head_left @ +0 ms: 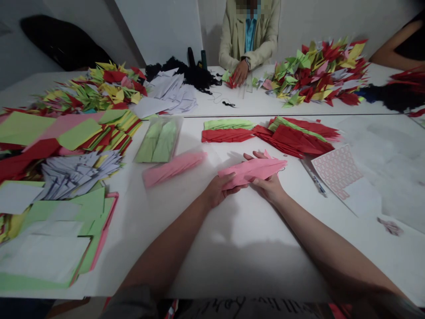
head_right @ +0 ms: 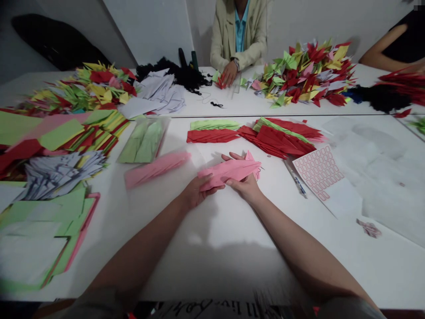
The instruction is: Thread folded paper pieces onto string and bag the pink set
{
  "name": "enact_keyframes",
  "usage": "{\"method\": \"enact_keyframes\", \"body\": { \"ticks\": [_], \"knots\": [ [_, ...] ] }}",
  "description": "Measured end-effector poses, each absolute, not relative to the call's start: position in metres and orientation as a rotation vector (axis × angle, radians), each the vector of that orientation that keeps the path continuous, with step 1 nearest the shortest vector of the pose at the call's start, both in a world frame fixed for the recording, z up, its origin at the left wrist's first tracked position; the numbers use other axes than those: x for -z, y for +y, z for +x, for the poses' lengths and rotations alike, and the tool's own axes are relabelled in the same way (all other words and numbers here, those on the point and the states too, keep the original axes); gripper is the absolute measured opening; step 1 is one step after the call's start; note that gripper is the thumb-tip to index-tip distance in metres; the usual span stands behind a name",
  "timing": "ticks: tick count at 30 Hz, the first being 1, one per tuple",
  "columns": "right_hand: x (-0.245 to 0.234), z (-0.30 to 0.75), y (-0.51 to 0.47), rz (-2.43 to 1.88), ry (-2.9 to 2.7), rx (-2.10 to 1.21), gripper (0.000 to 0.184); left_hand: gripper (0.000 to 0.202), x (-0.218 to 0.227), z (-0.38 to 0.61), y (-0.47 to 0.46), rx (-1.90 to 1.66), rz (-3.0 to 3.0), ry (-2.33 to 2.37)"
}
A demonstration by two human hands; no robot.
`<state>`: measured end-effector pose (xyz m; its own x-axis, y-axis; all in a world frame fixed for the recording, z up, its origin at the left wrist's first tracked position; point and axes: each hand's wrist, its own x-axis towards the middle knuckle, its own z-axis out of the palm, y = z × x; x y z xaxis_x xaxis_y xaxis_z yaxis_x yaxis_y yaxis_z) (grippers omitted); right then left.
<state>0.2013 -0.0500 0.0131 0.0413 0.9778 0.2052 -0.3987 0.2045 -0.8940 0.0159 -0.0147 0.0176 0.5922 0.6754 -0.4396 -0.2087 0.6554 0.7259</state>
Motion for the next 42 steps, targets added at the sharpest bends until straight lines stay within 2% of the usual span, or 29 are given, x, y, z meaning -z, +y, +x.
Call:
{"method": "enact_keyframes", "body": {
  "ticks": [7,16,19,22,24,32,37,40,42],
  "knots": [
    [-0.006,0.202,-0.050,-0.776,-1.069,-1.188,0.069,0.031,-0.018,0.017,-0.015,-0.565,0.695,0.764],
    [-0.014,0.198,-0.054,-0.801,-1.006,-1.293,0.074,0.035,-0.018,0.020,-0.020,-0.687,0.774,0.830],
    [-0.011,0.196,-0.053,-0.804,-0.918,-1.282,0.056,0.040,-0.020,0.023,-0.022,-0.830,0.862,0.870],
    [-0.003,0.196,-0.049,-0.895,-0.839,-1.166,0.031,0.034,-0.022,0.023,-0.022,-0.949,0.955,0.962],
    [0.000,0.196,-0.047,-0.965,-0.845,-1.113,0.023,0.028,-0.021,0.022,-0.022,-0.978,1.032,1.035],
    [-0.005,0.200,-0.049,-1.016,-1.086,-1.081,0.015,0.020,-0.028,0.012,-0.019,-0.949,1.352,1.013],
    [-0.011,0.202,-0.049,-1.036,-1.191,-0.972,0.013,0.033,-0.041,0.005,-0.018,-1.153,1.702,1.063],
    [-0.013,0.201,-0.050,-1.041,-1.249,-0.986,0.014,0.014,-0.042,0.003,-0.020,-1.001,1.883,1.102],
    [-0.012,0.199,-0.053,-1.072,-1.241,-1.043,0.015,0.022,-0.040,0.002,-0.020,-0.851,1.921,1.104]
  ]
}}
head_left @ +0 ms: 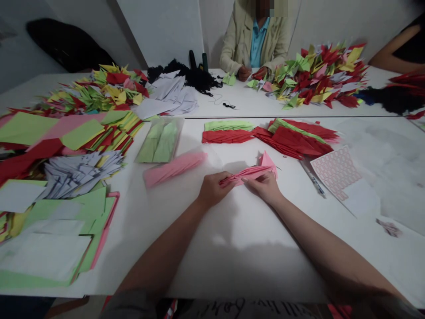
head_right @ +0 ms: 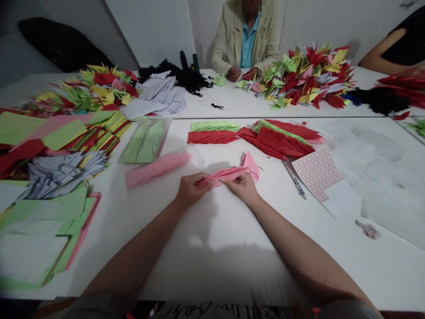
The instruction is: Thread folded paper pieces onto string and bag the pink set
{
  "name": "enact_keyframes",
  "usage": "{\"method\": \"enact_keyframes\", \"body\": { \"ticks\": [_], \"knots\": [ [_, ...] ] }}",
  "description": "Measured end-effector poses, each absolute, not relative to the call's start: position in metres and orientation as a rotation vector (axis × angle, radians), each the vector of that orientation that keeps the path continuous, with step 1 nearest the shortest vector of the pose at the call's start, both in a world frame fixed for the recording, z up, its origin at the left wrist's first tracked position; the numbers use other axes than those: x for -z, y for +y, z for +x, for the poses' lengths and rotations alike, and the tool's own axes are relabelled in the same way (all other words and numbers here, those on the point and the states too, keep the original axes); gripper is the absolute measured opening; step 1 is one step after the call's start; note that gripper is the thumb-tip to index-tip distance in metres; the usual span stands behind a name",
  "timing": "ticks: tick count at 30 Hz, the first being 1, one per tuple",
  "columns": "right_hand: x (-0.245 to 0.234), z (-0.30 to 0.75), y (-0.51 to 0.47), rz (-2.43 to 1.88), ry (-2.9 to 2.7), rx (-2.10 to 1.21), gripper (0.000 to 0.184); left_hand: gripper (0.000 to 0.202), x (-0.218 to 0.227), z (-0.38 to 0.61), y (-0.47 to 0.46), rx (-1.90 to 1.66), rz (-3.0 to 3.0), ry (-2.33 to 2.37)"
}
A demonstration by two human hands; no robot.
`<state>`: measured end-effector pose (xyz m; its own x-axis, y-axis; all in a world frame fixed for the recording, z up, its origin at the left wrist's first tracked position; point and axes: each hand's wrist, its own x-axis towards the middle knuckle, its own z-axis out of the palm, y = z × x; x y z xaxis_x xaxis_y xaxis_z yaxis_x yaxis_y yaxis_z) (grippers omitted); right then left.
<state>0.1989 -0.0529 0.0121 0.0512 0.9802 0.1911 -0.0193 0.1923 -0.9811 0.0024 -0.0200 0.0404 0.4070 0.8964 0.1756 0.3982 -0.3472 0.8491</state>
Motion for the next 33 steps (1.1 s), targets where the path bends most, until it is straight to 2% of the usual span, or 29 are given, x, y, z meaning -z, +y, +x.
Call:
{"method": "enact_keyframes", "body": {
  "ticks": [3,9,11,14,17,18,22,24,29,33],
  "knots": [
    [-0.012,0.195,-0.056,-1.134,-1.187,-1.134,0.021,0.039,-0.037,0.000,-0.019,-0.628,1.824,1.001],
    [-0.020,0.189,-0.061,-1.239,-1.298,-1.275,0.036,0.039,-0.027,0.002,-0.017,-0.483,1.554,0.934],
    [-0.022,0.189,-0.062,-1.299,-1.312,-1.205,0.044,0.039,-0.026,0.002,-0.016,-0.477,1.411,0.919],
    [-0.024,0.193,-0.064,-1.320,-1.236,-0.834,0.053,0.038,-0.027,-0.001,-0.013,-0.445,1.121,0.831],
    [-0.028,0.197,-0.063,-1.236,-1.089,-0.630,0.036,0.041,-0.028,-0.005,-0.011,-0.393,0.931,0.718],
    [-0.030,0.198,-0.062,-1.226,-1.070,-0.681,0.030,0.042,-0.028,-0.007,-0.010,-0.382,0.900,0.685],
    [-0.038,0.203,-0.058,-1.263,-1.148,-1.158,0.041,0.044,-0.026,-0.008,-0.009,-0.388,0.815,0.582],
    [-0.040,0.204,-0.056,-1.261,-1.208,-1.245,0.040,0.047,-0.025,-0.009,-0.008,-0.390,0.765,0.520],
    [-0.044,0.207,-0.056,-1.285,-1.360,-1.057,0.031,0.056,-0.028,-0.008,-0.010,-0.315,0.624,0.346],
    [-0.047,0.211,-0.056,-1.269,-1.376,-1.002,0.027,0.051,-0.029,-0.007,-0.012,-0.264,0.642,0.414]
  ]
}}
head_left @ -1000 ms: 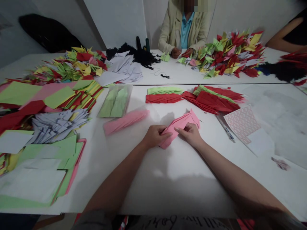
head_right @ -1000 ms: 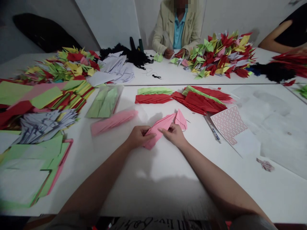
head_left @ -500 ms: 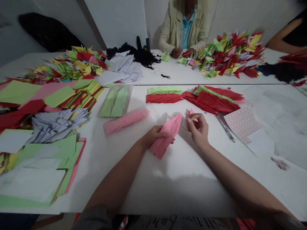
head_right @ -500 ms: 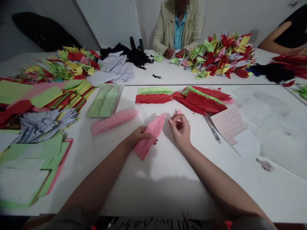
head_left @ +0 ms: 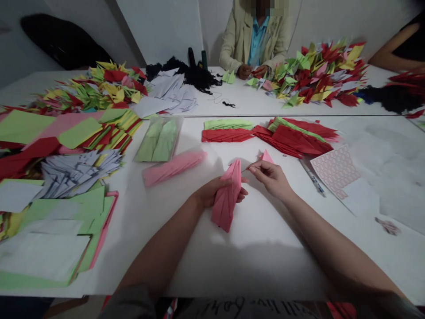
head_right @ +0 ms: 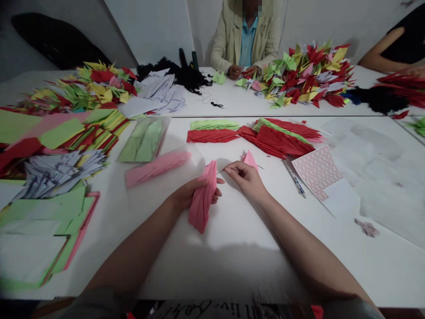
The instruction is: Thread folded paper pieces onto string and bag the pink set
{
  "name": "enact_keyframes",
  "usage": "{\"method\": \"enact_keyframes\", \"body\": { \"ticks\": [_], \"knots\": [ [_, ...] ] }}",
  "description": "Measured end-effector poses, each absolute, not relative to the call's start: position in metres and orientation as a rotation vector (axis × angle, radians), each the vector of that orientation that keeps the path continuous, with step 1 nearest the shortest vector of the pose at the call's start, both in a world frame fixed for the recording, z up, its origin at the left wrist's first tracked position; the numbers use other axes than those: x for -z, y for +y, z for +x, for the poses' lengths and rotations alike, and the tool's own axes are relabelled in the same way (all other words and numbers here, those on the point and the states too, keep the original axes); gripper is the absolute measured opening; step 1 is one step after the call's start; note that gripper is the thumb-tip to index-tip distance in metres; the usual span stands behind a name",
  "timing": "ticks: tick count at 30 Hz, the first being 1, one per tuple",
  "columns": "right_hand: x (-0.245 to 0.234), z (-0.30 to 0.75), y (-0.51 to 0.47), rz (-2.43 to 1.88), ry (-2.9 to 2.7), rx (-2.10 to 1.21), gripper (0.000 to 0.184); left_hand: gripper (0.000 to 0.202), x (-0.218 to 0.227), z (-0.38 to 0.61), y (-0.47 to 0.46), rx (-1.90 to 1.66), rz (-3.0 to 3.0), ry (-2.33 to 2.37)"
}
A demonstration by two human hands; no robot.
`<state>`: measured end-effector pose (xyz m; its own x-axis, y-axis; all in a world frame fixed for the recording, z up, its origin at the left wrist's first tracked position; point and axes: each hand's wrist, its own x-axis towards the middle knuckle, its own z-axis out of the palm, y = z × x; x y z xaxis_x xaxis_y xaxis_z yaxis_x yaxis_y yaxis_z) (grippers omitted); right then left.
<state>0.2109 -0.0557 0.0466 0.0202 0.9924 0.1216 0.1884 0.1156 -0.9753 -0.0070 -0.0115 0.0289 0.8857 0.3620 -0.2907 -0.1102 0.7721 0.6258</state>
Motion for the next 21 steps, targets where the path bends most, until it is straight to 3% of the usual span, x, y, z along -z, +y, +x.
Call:
{"method": "enact_keyframes", "body": {
  "ticks": [21],
  "knots": [
    [-0.036,0.213,-0.055,-1.199,-1.417,-0.726,0.021,0.041,-0.032,-0.004,-0.018,-0.011,0.752,0.409]
  ]
}}
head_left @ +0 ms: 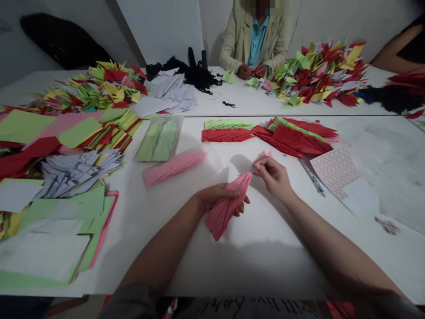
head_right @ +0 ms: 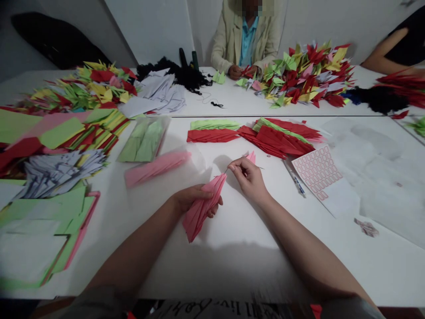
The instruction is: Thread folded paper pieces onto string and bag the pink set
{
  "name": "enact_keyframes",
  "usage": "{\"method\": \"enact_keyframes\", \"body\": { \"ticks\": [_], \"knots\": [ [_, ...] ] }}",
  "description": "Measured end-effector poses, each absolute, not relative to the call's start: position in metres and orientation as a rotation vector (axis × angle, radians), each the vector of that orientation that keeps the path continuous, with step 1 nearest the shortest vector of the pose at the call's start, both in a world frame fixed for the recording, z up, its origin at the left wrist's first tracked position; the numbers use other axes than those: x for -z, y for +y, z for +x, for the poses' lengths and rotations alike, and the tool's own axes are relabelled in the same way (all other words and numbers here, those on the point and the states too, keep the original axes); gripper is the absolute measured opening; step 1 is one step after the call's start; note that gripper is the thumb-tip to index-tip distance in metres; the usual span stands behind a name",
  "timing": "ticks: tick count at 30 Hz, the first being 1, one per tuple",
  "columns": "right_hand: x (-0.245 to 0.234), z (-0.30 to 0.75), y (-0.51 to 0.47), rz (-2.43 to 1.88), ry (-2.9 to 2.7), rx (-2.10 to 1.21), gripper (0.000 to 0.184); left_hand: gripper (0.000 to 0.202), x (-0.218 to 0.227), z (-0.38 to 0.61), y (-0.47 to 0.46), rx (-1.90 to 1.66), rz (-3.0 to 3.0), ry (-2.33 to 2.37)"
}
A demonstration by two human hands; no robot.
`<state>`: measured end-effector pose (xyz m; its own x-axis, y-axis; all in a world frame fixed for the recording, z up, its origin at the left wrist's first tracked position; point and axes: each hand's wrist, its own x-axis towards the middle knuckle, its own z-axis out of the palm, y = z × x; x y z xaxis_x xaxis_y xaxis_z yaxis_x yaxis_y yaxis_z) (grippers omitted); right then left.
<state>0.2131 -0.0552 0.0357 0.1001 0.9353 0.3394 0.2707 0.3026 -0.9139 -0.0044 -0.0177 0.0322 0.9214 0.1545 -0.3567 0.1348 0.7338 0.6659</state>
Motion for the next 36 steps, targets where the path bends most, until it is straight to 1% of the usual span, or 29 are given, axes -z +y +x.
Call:
{"method": "enact_keyframes", "body": {
  "ticks": [8,13,17,20,25,30,33,36],
  "knots": [
    [-0.036,0.211,-0.057,-1.274,-1.391,-0.646,0.031,0.043,-0.029,-0.006,-0.015,-0.001,0.714,0.387],
    [-0.038,0.211,-0.056,-1.270,-1.344,-0.623,0.030,0.048,-0.024,-0.008,-0.014,-0.109,0.693,0.344],
    [-0.044,0.210,-0.057,-1.229,-1.266,-0.601,0.024,0.041,-0.023,-0.009,-0.015,-0.276,0.696,0.524],
    [-0.049,0.210,-0.058,-1.247,-1.240,-0.567,0.025,0.040,-0.024,-0.008,-0.015,-0.363,0.696,0.617],
    [-0.054,0.209,-0.062,-1.349,-1.265,-0.363,0.028,0.037,-0.026,-0.004,-0.013,-0.481,0.708,0.781],
    [-0.054,0.206,-0.066,-1.327,-1.399,-0.166,0.022,0.048,-0.020,0.001,-0.007,-0.696,0.799,0.919],
    [-0.051,0.206,-0.064,-1.346,-1.432,-0.171,0.024,0.055,-0.018,0.003,-0.004,-0.802,0.887,0.947],
    [-0.053,0.211,-0.060,-1.353,-1.525,-0.272,0.027,0.055,-0.022,0.001,-0.001,-0.806,0.961,0.963]
  ]
}}
